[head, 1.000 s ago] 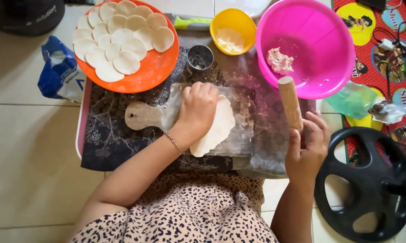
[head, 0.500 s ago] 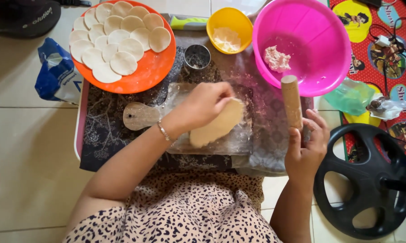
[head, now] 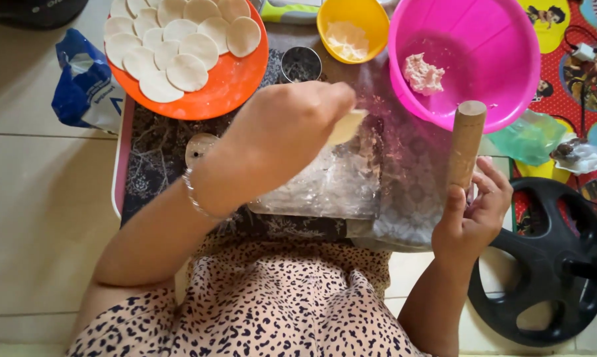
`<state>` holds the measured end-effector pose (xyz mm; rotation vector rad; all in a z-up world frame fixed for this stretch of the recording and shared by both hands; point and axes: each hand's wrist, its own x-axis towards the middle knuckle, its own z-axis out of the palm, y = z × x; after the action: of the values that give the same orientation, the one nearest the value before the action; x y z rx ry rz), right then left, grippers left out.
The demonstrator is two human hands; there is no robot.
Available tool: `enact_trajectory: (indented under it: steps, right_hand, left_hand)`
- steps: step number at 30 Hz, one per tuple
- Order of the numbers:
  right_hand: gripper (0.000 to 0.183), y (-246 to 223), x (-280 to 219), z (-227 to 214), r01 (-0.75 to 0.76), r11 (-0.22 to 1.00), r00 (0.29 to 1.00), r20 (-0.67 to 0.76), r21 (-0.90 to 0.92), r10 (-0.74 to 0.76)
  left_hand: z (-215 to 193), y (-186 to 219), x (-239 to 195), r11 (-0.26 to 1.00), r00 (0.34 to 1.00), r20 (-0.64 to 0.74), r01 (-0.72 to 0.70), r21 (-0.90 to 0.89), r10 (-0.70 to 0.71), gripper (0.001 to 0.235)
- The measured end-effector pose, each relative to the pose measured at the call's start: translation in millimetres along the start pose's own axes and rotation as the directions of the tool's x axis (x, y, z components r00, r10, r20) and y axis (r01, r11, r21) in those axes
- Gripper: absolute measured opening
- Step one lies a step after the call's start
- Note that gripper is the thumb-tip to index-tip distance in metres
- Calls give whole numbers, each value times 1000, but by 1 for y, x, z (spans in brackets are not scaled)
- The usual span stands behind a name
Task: Rolling out small pieces of dough and cutting them into uniform circles using a circular mold.
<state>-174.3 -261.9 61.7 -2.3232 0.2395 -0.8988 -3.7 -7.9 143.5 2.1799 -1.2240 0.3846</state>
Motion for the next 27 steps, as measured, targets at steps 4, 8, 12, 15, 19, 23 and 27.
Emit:
enact_trajectory:
  steps: [4,8,12,15,19,23,27]
  right_hand:
    - [30,2,-1,2,11,999,1000,2,32,-11]
    - [32,2,-4,0,21,1000,1000,13,7,-21]
    - [28,5,-4,0,-6,1000,1000,0,-11,6]
    - [27,6,-3,1,20,999,1000,12,27,-20]
    - [28,7,-7,6,-15,997,1000,26,71,14]
    - [30,10,-6,7,-18,995,999,39,95,14]
    - [24,6,5,11,80,997,990,118,14,-81]
  left_hand:
    - [-2,-19,3,972,974,223,88,-216,-38,11]
    - [19,-46,10,899,934,354,112,-424,51,13]
    - [19,-57,9,949,987,162,59,-311,-8,8]
    - [32,-39,8,978,976,198,48,205,-89,3]
    - [87,17,-36,731,993,108,-110,674,49,14]
    - [122,39,-92,987,998,44,-41,155,34,13]
    - [78,15,-94,977,980,-183,37,-210,-76,48]
